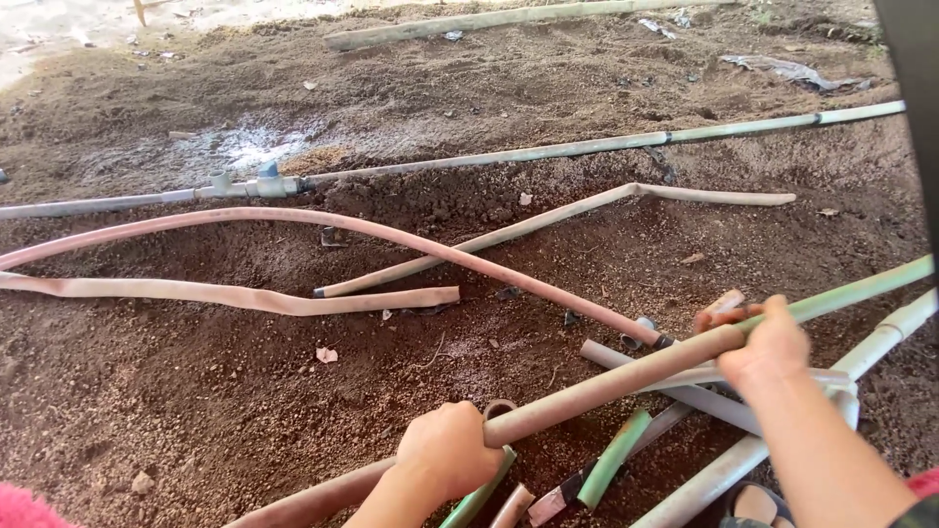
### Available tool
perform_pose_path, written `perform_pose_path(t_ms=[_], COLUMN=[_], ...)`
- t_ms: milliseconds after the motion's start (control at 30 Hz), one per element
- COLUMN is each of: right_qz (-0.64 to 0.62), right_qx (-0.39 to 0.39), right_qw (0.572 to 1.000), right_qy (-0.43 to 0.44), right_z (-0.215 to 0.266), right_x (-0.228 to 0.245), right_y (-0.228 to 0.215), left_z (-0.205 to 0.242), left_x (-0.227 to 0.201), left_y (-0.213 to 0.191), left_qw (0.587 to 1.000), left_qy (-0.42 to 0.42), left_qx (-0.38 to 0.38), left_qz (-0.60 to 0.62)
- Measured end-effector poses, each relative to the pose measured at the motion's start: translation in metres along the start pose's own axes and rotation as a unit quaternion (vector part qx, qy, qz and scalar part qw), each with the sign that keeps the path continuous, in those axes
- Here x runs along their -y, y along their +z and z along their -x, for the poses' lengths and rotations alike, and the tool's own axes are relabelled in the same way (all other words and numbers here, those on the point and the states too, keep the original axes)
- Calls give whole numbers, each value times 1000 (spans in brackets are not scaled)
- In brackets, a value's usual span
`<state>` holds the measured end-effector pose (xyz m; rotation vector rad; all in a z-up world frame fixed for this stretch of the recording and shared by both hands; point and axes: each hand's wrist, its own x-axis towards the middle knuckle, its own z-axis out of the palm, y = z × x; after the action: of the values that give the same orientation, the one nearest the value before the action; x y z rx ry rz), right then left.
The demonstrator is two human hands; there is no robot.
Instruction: Wrapping adhesive tape around the joints of various pipes and hoses on a dirt floor to secure them.
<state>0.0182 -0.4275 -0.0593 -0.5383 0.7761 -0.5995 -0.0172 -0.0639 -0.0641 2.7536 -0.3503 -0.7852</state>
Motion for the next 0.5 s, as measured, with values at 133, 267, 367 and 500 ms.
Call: perform_pose_path(t_ms=[133, 267, 367, 500], right_qz=[95, 37, 11, 15], right_qx=[8, 38, -18, -23], right_qw=[993, 992, 993, 995], right_qy=[65, 114, 119, 99], right_z=[30, 18, 14, 5], right_x=[-36, -46, -48, -51], right_y=[2, -3, -2, -4], left_z=[-6, -10, -8, -8], left_x=[-3, -1, -3, -4], left_y=[2, 8, 5, 8], left_qw=[1000, 999, 1000, 999], left_qy=[0, -8, -7, -4], left_qx=[-22, -29, -25, -37], left_qz=[-15, -13, -17, -14])
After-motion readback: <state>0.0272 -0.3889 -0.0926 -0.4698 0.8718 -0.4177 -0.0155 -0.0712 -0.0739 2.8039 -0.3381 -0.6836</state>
